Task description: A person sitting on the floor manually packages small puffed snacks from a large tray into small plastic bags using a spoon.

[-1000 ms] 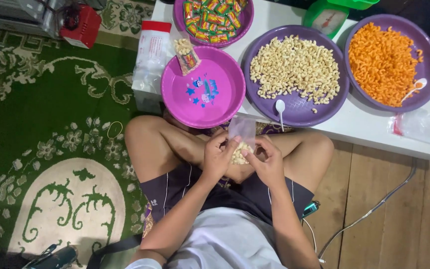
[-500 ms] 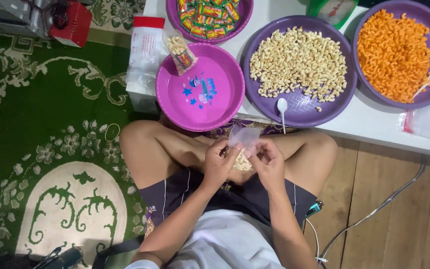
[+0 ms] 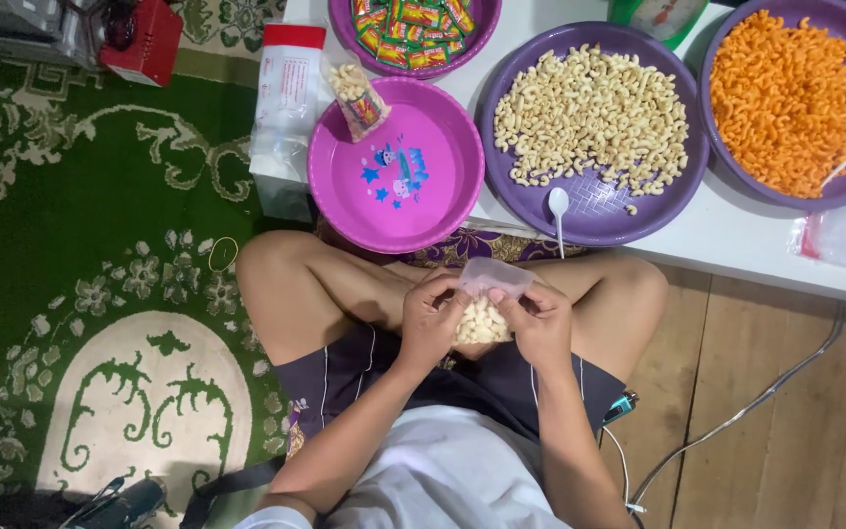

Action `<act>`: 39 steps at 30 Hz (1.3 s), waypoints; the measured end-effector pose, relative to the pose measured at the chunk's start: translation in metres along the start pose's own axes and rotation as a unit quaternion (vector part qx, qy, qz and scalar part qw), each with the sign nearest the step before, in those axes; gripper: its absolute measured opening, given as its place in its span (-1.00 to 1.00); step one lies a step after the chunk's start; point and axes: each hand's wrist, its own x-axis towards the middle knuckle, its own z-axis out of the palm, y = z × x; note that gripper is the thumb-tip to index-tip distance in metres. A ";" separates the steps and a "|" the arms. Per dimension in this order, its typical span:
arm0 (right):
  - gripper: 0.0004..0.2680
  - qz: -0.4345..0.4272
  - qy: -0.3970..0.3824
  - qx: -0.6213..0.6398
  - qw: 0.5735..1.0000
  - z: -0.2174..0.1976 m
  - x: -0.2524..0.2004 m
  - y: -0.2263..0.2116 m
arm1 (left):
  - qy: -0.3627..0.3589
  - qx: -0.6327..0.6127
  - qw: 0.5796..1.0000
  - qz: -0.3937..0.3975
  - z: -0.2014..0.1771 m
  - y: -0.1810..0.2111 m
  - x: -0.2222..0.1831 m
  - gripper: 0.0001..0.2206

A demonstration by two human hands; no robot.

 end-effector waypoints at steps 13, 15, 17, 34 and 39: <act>-0.91 -0.046 0.006 -0.046 0.998 0.006 0.005 -0.028 | 0.006 0.009 0.999 -0.040 0.009 0.010 -0.001 -0.88; -0.93 -0.039 -0.007 -0.025 0.999 0.002 0.005 -0.011 | 0.009 0.016 0.999 -0.030 0.009 0.005 -0.002 -0.90; -0.91 -0.039 -0.006 -0.030 0.999 0.004 0.004 -0.019 | 0.008 0.019 1.000 -0.007 0.010 0.001 -0.004 -0.93; -0.85 -0.027 -0.156 -0.064 0.985 -0.045 0.025 -0.028 | -0.117 0.114 0.982 0.093 -0.020 0.014 -0.002 -0.87; -0.99 -0.035 -0.196 -0.086 0.976 -0.035 0.033 -0.043 | -0.136 0.130 0.972 0.140 -0.024 0.014 0.000 -0.88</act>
